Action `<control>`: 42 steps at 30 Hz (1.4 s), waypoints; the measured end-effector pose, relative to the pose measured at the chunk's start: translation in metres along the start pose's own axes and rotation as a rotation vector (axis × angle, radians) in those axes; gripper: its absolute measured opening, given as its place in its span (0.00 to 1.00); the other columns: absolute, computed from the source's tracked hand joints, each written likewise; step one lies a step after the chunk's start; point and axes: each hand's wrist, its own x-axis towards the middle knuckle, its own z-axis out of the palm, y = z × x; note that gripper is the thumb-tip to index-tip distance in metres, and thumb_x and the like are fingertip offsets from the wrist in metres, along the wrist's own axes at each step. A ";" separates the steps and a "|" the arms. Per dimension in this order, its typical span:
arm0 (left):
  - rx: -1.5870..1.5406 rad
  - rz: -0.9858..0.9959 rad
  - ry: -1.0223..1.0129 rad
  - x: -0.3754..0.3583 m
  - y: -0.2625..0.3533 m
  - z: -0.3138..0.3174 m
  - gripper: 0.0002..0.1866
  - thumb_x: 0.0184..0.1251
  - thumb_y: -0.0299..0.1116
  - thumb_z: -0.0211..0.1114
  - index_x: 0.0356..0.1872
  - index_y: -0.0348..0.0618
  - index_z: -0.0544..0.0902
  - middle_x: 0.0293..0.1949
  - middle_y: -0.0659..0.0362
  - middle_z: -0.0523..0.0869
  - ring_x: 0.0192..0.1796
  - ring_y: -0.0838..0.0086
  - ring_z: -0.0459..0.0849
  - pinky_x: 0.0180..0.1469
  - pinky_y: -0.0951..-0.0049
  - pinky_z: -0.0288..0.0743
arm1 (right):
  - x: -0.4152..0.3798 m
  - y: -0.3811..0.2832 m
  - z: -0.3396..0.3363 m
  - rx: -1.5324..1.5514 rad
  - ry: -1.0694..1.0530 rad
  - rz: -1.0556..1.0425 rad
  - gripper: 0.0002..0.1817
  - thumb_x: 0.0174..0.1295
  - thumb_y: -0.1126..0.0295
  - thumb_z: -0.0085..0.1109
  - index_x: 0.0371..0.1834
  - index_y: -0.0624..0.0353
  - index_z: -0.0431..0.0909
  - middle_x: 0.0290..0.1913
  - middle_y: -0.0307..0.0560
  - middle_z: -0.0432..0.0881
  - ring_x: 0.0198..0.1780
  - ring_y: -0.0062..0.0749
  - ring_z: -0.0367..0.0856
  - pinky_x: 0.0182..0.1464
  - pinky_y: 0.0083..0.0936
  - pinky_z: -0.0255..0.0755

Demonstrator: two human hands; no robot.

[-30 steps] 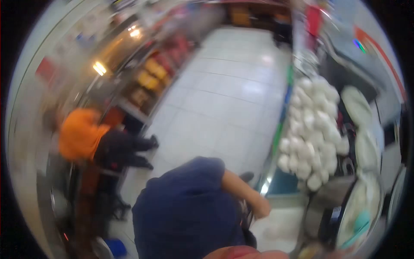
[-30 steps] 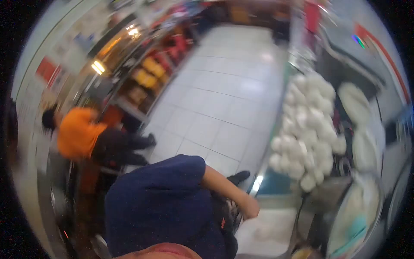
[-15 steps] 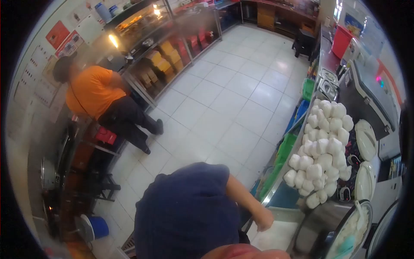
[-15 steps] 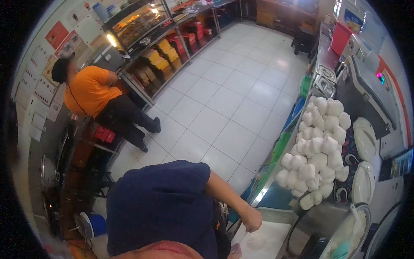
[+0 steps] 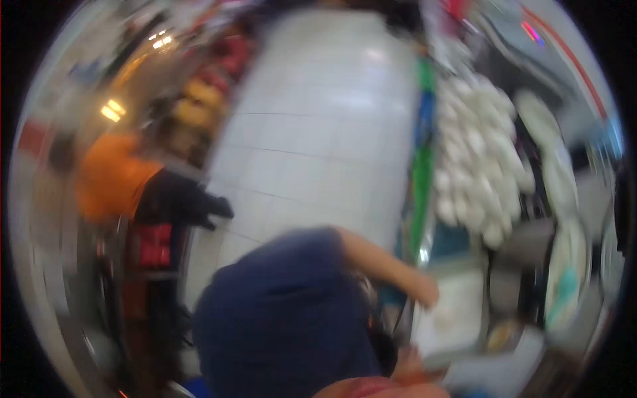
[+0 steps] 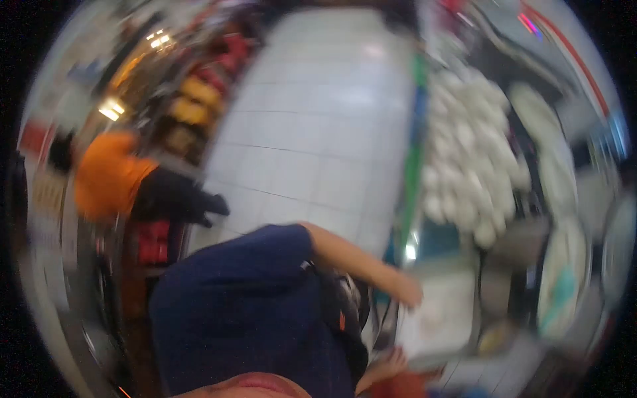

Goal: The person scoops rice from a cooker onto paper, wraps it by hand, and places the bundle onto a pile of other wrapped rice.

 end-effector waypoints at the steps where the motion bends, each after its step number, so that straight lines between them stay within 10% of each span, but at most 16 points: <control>1: -0.102 0.041 0.123 -0.018 0.013 -0.023 0.05 0.56 0.28 0.62 0.31 0.39 0.83 0.31 0.46 0.82 0.41 0.49 0.82 0.43 0.53 0.76 | -0.016 0.030 0.041 -0.003 0.184 -0.166 0.08 0.61 0.72 0.60 0.40 0.61 0.84 0.46 0.55 0.83 0.51 0.52 0.77 0.59 0.44 0.68; 4: -0.256 -0.382 -0.075 -0.019 0.032 -0.052 0.08 0.56 0.32 0.64 0.34 0.39 0.85 0.38 0.46 0.81 0.48 0.51 0.78 0.49 0.57 0.74 | -0.001 -0.028 0.001 0.148 0.360 0.080 0.08 0.61 0.71 0.61 0.41 0.60 0.84 0.49 0.50 0.84 0.52 0.49 0.78 0.59 0.41 0.69; 10: -0.527 -0.305 0.194 0.024 0.012 -0.073 0.08 0.63 0.33 0.70 0.38 0.39 0.88 0.39 0.57 0.87 0.43 0.68 0.85 0.48 0.70 0.77 | 0.034 -0.005 -0.015 0.756 0.593 0.549 0.06 0.63 0.71 0.64 0.40 0.61 0.83 0.49 0.47 0.85 0.54 0.35 0.81 0.61 0.31 0.70; 15: -0.897 -0.999 0.181 0.063 -0.021 -0.048 0.16 0.67 0.39 0.67 0.39 0.33 0.88 0.29 0.61 0.87 0.33 0.80 0.81 0.39 0.78 0.74 | 0.076 0.045 0.011 1.385 0.628 0.880 0.10 0.62 0.69 0.66 0.40 0.65 0.84 0.40 0.41 0.86 0.41 0.22 0.82 0.46 0.22 0.75; 19: -0.683 -1.250 0.049 0.073 -0.037 -0.030 0.20 0.63 0.44 0.70 0.38 0.32 0.87 0.31 0.57 0.88 0.33 0.76 0.84 0.37 0.75 0.75 | 0.077 0.072 0.013 1.152 0.441 0.972 0.12 0.59 0.68 0.68 0.39 0.66 0.84 0.35 0.42 0.87 0.39 0.23 0.83 0.42 0.22 0.75; 28: -0.337 -0.916 0.195 0.048 -0.004 -0.040 0.22 0.59 0.45 0.72 0.41 0.32 0.83 0.25 0.54 0.84 0.27 0.71 0.81 0.36 0.69 0.76 | 0.118 0.098 -0.035 0.434 0.429 0.713 0.18 0.53 0.61 0.71 0.39 0.62 0.81 0.37 0.56 0.84 0.38 0.48 0.83 0.45 0.35 0.76; 33: -0.768 -1.003 -0.004 0.012 -0.006 -0.049 0.13 0.64 0.32 0.69 0.45 0.34 0.83 0.35 0.60 0.88 0.37 0.80 0.84 0.40 0.77 0.76 | 0.118 0.095 -0.057 0.557 -0.257 0.405 0.23 0.51 0.55 0.73 0.41 0.63 0.80 0.42 0.58 0.83 0.44 0.45 0.83 0.47 0.38 0.74; 37: -0.732 -0.790 0.133 -0.004 -0.014 -0.018 0.17 0.65 0.42 0.68 0.35 0.34 0.81 0.22 0.64 0.79 0.24 0.80 0.70 0.28 0.73 0.66 | 0.072 0.105 -0.028 0.546 -0.254 0.331 0.23 0.52 0.55 0.73 0.40 0.64 0.81 0.37 0.50 0.84 0.39 0.36 0.83 0.42 0.31 0.74; 40: -0.841 -0.986 0.249 0.021 -0.002 -0.016 0.18 0.68 0.43 0.65 0.30 0.34 0.81 0.20 0.62 0.77 0.24 0.80 0.68 0.27 0.71 0.64 | 0.051 0.093 -0.017 1.037 -0.321 0.642 0.21 0.55 0.56 0.72 0.39 0.65 0.81 0.33 0.41 0.84 0.34 0.26 0.80 0.38 0.23 0.71; 42: -0.694 -1.055 0.087 0.033 -0.008 -0.027 0.18 0.70 0.42 0.63 0.31 0.34 0.81 0.21 0.61 0.78 0.25 0.81 0.69 0.29 0.73 0.65 | 0.050 0.077 -0.015 1.404 0.048 0.879 0.17 0.58 0.58 0.71 0.34 0.62 0.81 0.29 0.32 0.81 0.31 0.17 0.75 0.34 0.17 0.67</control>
